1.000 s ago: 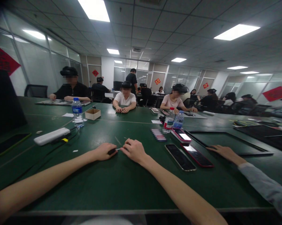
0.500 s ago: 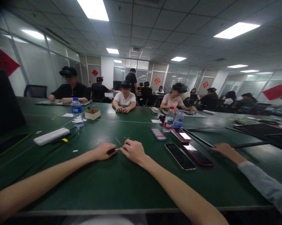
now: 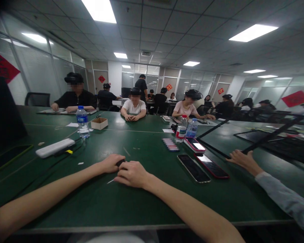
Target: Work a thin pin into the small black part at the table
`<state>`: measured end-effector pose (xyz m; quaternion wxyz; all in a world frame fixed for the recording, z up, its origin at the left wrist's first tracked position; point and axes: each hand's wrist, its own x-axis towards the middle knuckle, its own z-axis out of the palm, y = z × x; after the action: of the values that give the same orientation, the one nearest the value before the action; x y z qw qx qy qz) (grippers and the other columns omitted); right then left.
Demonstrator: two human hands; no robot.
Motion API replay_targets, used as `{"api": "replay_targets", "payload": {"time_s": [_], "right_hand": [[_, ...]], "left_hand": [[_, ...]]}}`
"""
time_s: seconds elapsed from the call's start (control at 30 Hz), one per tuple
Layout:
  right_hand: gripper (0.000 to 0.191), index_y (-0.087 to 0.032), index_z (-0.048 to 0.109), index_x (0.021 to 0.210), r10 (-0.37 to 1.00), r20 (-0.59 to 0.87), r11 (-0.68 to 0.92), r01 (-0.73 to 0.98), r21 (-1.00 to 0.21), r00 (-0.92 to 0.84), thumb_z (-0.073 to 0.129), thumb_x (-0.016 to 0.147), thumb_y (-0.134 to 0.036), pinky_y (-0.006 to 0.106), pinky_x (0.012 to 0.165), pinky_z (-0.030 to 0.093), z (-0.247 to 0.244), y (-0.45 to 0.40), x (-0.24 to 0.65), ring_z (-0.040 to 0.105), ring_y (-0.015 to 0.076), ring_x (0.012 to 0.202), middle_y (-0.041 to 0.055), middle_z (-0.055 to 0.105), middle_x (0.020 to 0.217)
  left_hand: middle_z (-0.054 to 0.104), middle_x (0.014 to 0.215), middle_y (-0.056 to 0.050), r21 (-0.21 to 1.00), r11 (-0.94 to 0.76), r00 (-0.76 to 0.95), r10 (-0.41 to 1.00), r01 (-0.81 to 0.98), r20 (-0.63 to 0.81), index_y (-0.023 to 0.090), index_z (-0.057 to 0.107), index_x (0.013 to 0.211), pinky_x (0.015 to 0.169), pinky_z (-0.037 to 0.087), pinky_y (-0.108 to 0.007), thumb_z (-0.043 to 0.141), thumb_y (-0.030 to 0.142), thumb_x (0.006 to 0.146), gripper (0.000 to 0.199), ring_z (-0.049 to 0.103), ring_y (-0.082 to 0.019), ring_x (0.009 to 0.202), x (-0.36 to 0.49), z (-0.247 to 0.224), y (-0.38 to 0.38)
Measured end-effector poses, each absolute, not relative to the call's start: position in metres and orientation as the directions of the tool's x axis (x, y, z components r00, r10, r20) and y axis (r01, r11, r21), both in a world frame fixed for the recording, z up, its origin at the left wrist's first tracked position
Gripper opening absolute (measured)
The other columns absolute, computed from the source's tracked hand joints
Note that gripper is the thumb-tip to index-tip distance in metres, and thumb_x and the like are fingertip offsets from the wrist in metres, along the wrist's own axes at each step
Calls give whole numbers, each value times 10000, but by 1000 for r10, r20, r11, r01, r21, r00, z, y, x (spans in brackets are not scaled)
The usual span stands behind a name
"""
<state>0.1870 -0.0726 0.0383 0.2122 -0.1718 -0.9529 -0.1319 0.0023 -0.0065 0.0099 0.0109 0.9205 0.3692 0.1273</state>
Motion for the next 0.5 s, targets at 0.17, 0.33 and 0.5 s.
{"api": "replay_targets", "payload": {"time_s": [0.17, 0.33, 0.5], "right_hand": [[312, -177, 656, 817, 486, 513, 794, 603, 79, -707, 450, 902, -395, 213, 626, 405, 41, -38, 219, 542, 103, 711, 47, 594, 901], [320, -176, 660, 784, 563, 530, 734, 678, 32, -634, 467, 890, -409, 209, 616, 406, 34, -20, 233, 538, 99, 691, 42, 588, 878], [330, -180, 671, 798, 547, 530, 750, 660, 33, -648, 464, 888, -421, 210, 609, 401, 32, -22, 231, 539, 101, 685, 45, 593, 870]], "left_hand": [[641, 803, -59, 83, -733, 699, 671, 675, 248, 183, 587, 855, 609, 390, -260, 388, 418, 886, 310, 594, -184, 715, 2, 11, -8], [640, 796, -60, 66, -745, 708, 655, 664, 263, 181, 586, 855, 618, 395, -262, 326, 455, 910, 381, 588, -176, 698, 2, 9, -7], [636, 788, -57, 77, -754, 713, 645, 652, 274, 182, 586, 859, 629, 400, -262, 353, 446, 904, 356, 588, -175, 703, 1, 6, -5]]}}
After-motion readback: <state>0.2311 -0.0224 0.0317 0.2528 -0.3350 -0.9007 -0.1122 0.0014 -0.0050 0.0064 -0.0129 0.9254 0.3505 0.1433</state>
